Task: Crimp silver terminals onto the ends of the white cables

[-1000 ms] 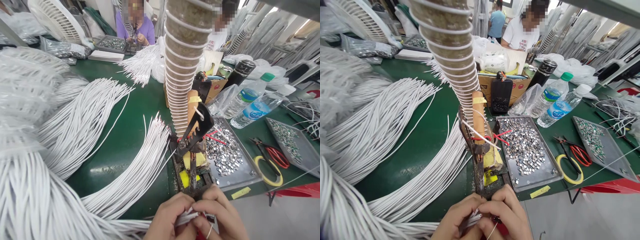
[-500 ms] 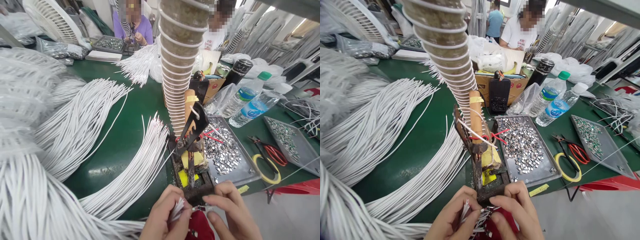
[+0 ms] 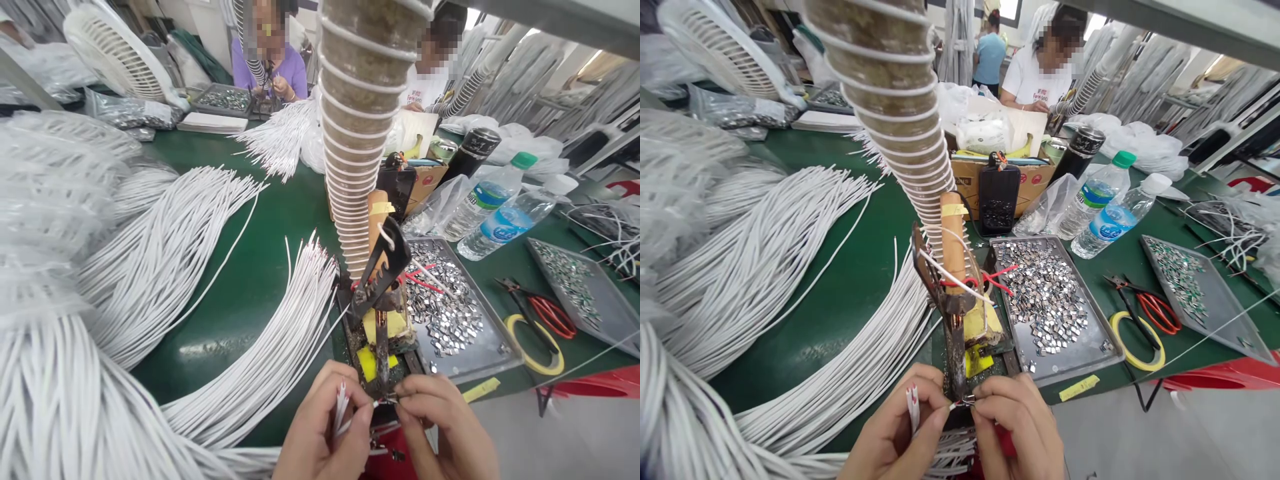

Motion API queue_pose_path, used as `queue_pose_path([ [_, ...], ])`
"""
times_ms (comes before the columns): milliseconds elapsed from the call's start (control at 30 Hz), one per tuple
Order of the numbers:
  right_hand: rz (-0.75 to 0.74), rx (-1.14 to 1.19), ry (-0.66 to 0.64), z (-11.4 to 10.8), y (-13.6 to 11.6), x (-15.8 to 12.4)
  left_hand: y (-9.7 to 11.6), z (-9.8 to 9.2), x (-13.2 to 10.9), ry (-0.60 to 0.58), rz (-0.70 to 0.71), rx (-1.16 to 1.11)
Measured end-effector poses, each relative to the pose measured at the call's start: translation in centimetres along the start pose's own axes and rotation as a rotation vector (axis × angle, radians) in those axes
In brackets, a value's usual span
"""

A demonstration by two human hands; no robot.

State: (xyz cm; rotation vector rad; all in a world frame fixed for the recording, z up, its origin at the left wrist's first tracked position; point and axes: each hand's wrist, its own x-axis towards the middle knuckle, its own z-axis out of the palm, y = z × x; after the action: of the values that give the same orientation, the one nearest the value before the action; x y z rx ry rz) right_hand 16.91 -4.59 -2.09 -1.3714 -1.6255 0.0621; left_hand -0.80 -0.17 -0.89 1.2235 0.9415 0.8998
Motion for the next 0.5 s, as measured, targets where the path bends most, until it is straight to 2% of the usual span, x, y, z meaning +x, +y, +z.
queue_pose_path([
  [67,0.016,0.009,0.012,0.1,0.0,0.1,-0.1,-0.1,-0.1,0.001,0.022,-0.003],
  [233,-0.131,0.077,-0.066,-0.5,0.7,0.4,-0.9,0.2,-0.5,-0.001,0.028,0.001],
  [367,-0.002,0.041,0.003,-0.9,0.3,0.1,-1.7,0.6,-1.0,-0.070,0.007,0.022],
  [400,0.025,0.047,-0.024,-1.0,0.0,0.0,-2.0,0.6,-1.1,-0.091,0.003,0.037],
  [500,0.027,0.152,-0.222,-1.2,-0.4,0.3,-2.7,0.7,-1.4,-0.165,0.006,0.109],
])
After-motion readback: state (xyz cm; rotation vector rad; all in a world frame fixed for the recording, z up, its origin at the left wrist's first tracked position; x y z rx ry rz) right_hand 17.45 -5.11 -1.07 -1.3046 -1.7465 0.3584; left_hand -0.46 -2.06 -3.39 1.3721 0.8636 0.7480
